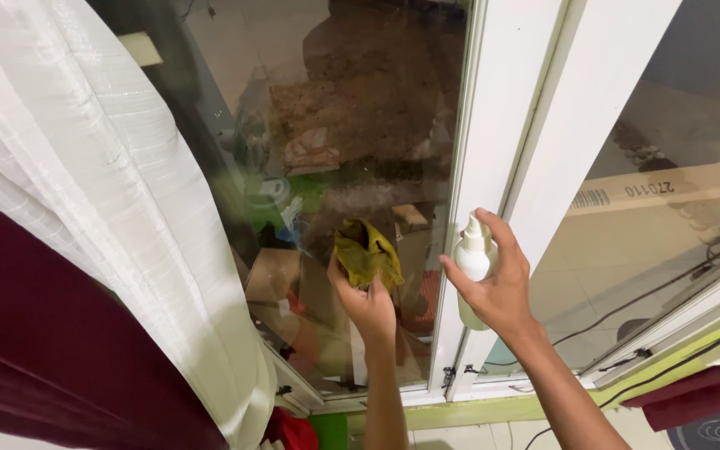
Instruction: The person wipes the glass surface of a window using a cloth and a spray bottle.
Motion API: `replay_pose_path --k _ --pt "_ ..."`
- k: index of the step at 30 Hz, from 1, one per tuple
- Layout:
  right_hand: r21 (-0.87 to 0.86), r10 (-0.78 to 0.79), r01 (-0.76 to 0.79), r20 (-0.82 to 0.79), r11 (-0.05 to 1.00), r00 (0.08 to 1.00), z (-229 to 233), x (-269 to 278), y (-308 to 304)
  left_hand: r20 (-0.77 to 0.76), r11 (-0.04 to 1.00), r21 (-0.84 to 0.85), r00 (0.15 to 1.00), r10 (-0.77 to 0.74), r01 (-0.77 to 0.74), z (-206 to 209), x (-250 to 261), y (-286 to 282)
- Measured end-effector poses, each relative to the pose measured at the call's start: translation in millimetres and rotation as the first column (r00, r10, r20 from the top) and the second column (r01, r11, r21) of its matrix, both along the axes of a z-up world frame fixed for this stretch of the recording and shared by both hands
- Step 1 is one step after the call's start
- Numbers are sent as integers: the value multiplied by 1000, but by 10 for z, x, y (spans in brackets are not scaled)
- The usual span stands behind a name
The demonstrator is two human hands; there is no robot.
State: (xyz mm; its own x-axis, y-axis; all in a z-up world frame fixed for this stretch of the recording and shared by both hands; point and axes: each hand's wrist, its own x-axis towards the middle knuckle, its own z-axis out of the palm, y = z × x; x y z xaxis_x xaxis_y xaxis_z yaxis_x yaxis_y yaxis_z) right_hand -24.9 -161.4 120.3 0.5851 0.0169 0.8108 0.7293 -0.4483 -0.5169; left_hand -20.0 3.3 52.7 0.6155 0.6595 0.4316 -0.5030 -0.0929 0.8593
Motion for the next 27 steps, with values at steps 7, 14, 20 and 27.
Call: replay_pose_path --k 7,14,20,27 --pt "27 8 -7 -52 1000 999 170 -64 -39 13 955 262 990 140 -138 256 4 203" --pt "67 21 -19 -21 998 1000 362 -14 -32 183 927 348 980 78 -139 376 18 312" --pt "46 3 -4 32 999 999 423 19 21 127 891 431 987 98 -144 485 3 405" --pt "77 -52 48 61 996 997 381 136 -41 97 878 466 993 75 -111 575 -23 624"
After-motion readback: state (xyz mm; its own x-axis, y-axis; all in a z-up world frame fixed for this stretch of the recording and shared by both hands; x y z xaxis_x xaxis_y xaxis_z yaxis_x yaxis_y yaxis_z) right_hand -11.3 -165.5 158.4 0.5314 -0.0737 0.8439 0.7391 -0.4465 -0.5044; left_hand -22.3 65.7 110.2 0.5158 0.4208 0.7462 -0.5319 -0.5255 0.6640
